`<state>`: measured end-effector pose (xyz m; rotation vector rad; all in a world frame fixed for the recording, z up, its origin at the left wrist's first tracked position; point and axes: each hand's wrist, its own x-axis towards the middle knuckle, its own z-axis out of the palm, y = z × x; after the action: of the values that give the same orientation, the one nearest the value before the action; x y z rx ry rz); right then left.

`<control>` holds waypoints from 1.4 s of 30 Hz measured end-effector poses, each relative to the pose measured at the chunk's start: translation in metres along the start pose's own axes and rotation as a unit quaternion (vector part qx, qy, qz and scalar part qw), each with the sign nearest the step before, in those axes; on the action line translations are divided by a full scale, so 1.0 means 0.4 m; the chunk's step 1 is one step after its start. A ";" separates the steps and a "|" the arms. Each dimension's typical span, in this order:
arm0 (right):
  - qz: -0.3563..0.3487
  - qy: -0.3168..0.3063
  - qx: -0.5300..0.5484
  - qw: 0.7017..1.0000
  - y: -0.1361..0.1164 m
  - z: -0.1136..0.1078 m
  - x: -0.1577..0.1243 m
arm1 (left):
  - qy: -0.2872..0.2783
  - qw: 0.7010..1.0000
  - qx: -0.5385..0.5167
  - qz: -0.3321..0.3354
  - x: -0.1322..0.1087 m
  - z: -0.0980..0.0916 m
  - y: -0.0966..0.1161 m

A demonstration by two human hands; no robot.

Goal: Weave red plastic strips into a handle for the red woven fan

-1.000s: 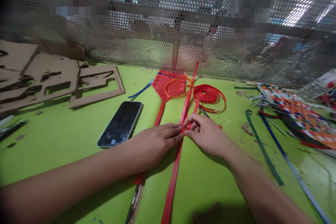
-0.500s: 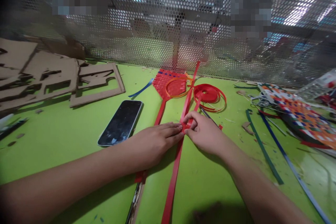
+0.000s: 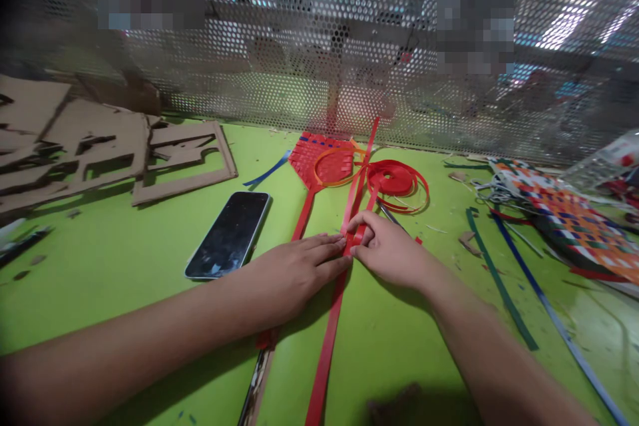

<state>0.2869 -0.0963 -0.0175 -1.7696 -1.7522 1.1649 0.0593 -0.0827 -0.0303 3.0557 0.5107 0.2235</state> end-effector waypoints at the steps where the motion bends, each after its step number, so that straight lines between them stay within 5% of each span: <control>1: 0.001 -0.002 0.008 1.000 -0.001 0.000 -0.002 | 0.004 1.000 -0.003 -0.002 0.000 0.002 0.000; 42: -0.021 0.063 -0.067 0.996 -0.014 0.014 -0.028 | 0.014 1.000 -0.011 -0.013 -0.004 0.003 0.009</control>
<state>0.2805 -0.1076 -0.0132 -1.8295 -1.8201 0.9171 0.0590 -0.0866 -0.0317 3.0262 0.5452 0.2690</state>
